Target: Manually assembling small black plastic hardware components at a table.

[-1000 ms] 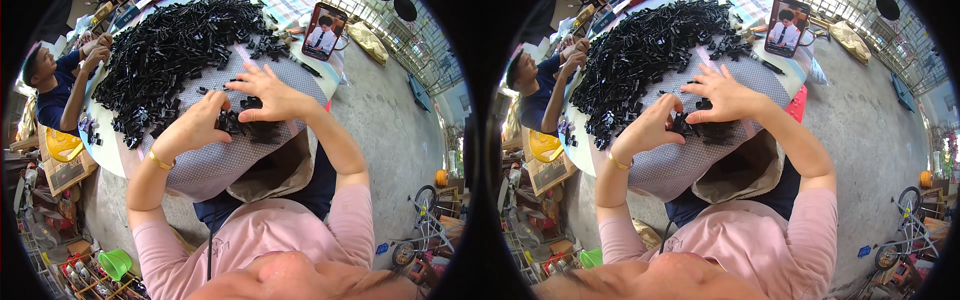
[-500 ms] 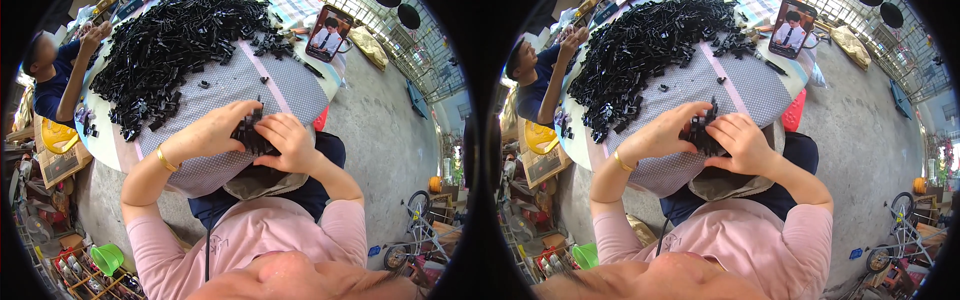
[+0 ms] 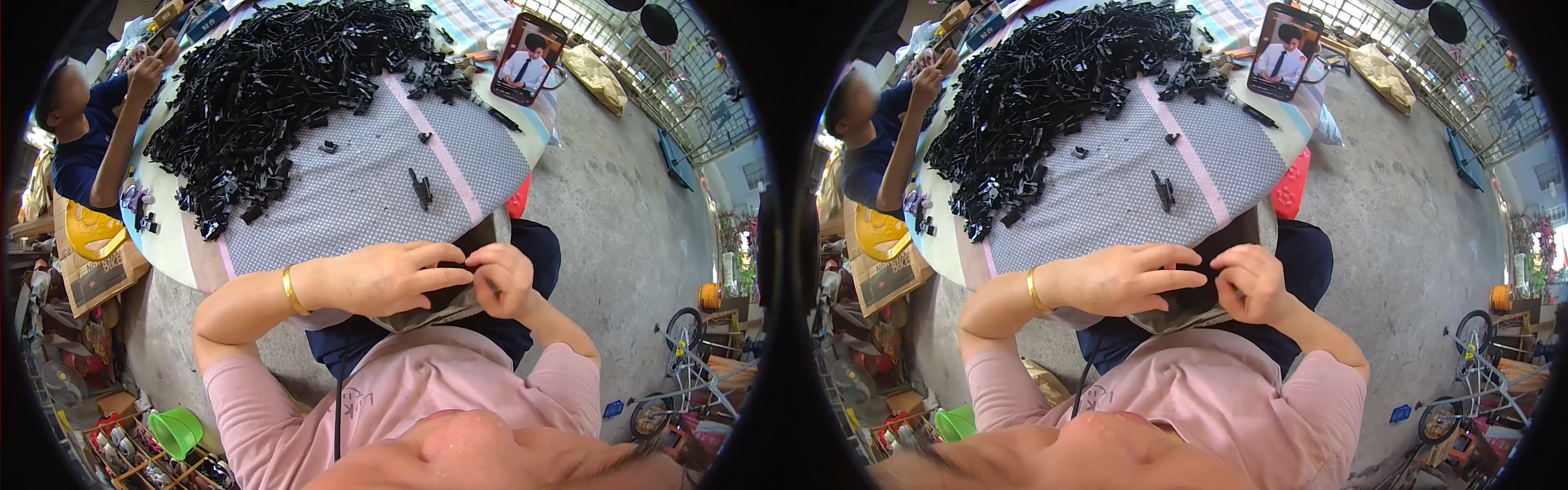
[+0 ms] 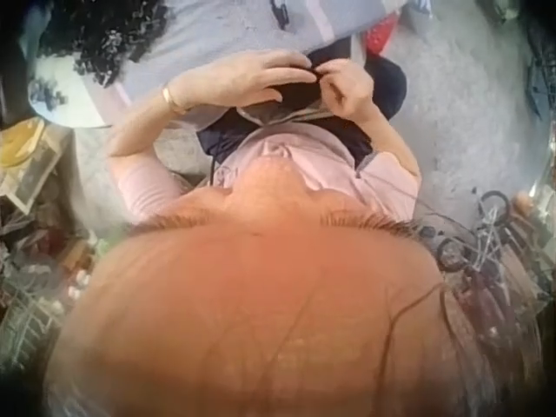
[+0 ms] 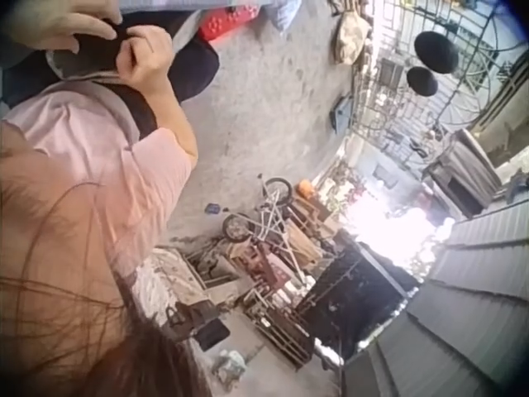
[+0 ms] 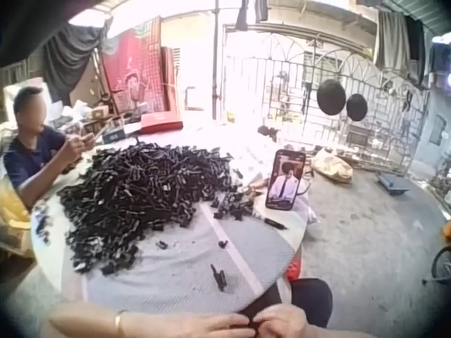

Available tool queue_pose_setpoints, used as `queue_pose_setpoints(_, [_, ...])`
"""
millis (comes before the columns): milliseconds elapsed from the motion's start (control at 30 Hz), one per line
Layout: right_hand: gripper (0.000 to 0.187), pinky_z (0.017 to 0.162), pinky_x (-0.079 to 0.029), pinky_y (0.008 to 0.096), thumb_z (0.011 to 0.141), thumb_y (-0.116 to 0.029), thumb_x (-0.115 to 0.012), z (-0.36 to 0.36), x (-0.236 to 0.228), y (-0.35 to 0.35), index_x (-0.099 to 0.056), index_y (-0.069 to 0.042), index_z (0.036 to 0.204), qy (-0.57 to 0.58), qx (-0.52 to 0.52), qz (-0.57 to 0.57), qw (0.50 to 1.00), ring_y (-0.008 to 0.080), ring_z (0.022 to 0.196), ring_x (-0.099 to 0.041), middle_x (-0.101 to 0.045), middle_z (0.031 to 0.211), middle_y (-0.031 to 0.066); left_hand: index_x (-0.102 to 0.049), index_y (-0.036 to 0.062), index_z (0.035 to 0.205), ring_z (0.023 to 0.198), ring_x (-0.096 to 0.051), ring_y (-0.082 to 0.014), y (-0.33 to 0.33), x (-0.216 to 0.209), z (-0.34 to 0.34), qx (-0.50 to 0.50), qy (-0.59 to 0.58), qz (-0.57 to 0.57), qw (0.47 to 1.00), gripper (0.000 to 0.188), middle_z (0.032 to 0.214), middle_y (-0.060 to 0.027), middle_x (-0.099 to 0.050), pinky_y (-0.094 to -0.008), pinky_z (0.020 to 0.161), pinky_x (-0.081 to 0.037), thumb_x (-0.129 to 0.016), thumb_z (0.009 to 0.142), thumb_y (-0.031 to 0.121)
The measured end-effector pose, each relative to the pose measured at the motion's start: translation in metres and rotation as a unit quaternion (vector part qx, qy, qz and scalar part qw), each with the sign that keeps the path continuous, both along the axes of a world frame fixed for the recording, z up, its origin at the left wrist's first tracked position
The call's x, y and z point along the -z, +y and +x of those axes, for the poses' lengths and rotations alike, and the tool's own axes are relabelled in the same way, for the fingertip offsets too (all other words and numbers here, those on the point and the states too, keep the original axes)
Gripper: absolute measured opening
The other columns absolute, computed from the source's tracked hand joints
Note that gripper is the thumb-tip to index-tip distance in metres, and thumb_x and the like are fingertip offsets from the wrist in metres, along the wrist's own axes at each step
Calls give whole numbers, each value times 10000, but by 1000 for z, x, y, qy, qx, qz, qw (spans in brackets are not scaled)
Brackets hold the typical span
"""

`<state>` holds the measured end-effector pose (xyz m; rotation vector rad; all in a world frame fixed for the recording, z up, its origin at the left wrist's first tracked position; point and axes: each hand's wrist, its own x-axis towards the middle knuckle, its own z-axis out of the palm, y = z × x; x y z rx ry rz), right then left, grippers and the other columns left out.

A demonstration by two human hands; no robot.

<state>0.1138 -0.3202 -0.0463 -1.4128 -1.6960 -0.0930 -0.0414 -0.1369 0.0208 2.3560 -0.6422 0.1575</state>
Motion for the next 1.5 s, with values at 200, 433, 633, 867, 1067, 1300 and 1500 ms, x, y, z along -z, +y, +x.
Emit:
queue_pose_setpoints(200, [372, 842, -427, 411, 697, -82, -655, -12, -36, 60, -560, -36, 1055, -58, 78, -9, 995, 354, 996, -514, -532, 1110, 180, -626, 37, 869, 622, -571, -244, 25, -2, 7, -160, -153, -29, 975, 181, 749, -77, -600, -317, 512, -463, -666, 695, 8])
queue_pose_setpoints(433, [248, 812, -428, 388, 684, -2, -576, -20, -24, 73, -603, -16, 930, -64, -66, -45, 995, 300, 929, -560, -582, 1014, 128, -638, 32, 919, 1053, -518, -287, 67, -23, -26, -391, -168, 102, 899, 264, 989, -103, -622, -375, 897, -424, -729, 683, 108])
queue_pose_setpoints(633, [231, 725, -452, 352, 667, -93, -603, -15, 2, 17, -621, -25, 888, -184, -186, -11, 965, 227, 878, -574, -592, 1009, 103, -582, 25, 1065, 1142, -444, -338, 163, -10, -91, -611, -169, 233, 738, 404, 1168, -176, -513, -399, 991, -334, -682, 767, 279])
queue_pose_setpoints(867, [200, 562, -488, 322, 687, -82, -668, 12, -29, 50, -621, -52, 880, -143, -184, 45, 971, 210, 649, -606, -633, 899, 79, -481, 139, 1278, 1251, -323, -389, 284, -31, -18, -723, -22, 233, 649, 743, 1308, -200, -436, -508, 1050, -186, -376, 798, 696])
queue_pose_setpoints(1067, [152, 594, -498, 291, 749, -77, -636, 67, -58, 112, -631, -7, 884, 5, -36, 8, 999, 224, 675, -617, -642, 853, 121, -633, 236, 1109, 1113, -494, -344, 265, -38, 46, -680, 98, 212, 695, 688, 1207, -139, -533, -482, 942, -362, -436, 708, 760])
queue_pose_setpoints(1300, [383, 804, -470, 334, 797, -276, -626, 94, -58, 248, -597, -1, 1062, 114, 44, -48, 991, 259, 916, -605, -616, 1022, 169, -663, 210, 1030, 1001, -543, -294, 197, -22, 77, -571, -4, 287, 770, 414, 1073, -74, -607, -397, 852, -439, -512, 804, 522])
queue_pose_setpoints(1500, [394, 896, -418, 366, 845, -300, -541, 89, -34, 314, -564, -38, 1138, 80, -97, -81, 989, 317, 1049, -531, -574, 1112, 176, -505, 13, 1141, 1005, -530, -329, 166, -3, 62, -433, -158, 130, 878, 454, 1092, -188, -532, -397, 878, -427, -603, 787, 279])
